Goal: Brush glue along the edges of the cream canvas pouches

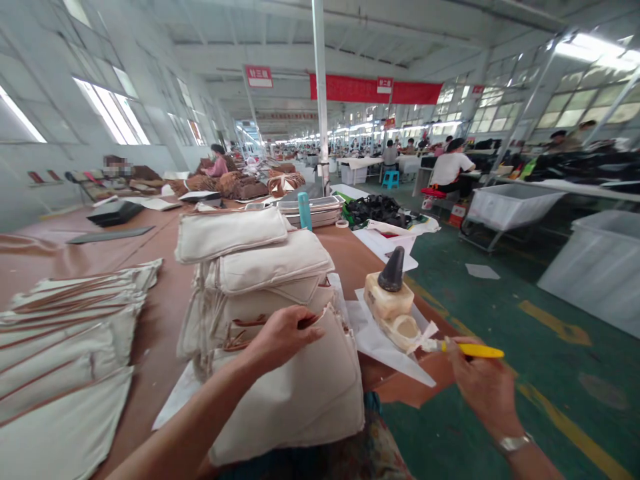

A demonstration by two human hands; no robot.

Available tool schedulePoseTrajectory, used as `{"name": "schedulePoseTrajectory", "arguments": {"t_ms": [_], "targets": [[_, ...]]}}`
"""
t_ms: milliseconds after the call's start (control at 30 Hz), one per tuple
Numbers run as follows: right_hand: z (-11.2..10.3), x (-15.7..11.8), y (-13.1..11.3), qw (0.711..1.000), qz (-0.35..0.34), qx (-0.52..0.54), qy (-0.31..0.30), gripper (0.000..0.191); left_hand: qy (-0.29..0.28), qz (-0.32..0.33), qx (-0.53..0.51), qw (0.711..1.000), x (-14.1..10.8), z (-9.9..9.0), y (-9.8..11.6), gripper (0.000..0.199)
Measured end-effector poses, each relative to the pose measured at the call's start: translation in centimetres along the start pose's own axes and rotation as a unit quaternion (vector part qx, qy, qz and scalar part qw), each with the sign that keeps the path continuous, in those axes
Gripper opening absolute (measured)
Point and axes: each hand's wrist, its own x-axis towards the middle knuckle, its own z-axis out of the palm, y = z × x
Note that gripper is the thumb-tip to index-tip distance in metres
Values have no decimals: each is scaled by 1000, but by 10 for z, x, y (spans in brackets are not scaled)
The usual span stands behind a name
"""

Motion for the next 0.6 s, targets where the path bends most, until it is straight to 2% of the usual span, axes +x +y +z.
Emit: {"name": "schedulePoseTrajectory", "arguments": {"t_ms": [100, 167, 233, 333, 400, 500, 600], "targets": [[-10, -5, -28, 997, 61, 32, 21, 44, 6, 6, -63, 998, -7, 2, 5, 39], [-10, -8, -56, 986, 98, 136, 23, 40, 17, 7, -86, 996, -12, 5, 9, 38], [-4, -12, -85, 951, 123, 282, -5, 38, 19, 9, -96, 995, -17, 7, 12, 36], [13, -18, -116, 902, 139, 403, -68, 36, 21, 13, -84, 996, -25, 9, 16, 33], [25, -21, -127, 893, 134, 418, -101, 35, 17, 18, -78, 997, -31, 10, 20, 32], [40, -21, -135, 898, 114, 402, -134, 34, 8, 27, -89, 996, -39, 12, 25, 32], [45, -16, -136, 908, 107, 383, -130, 37, 4, 30, -101, 994, -44, 13, 28, 33]]}}
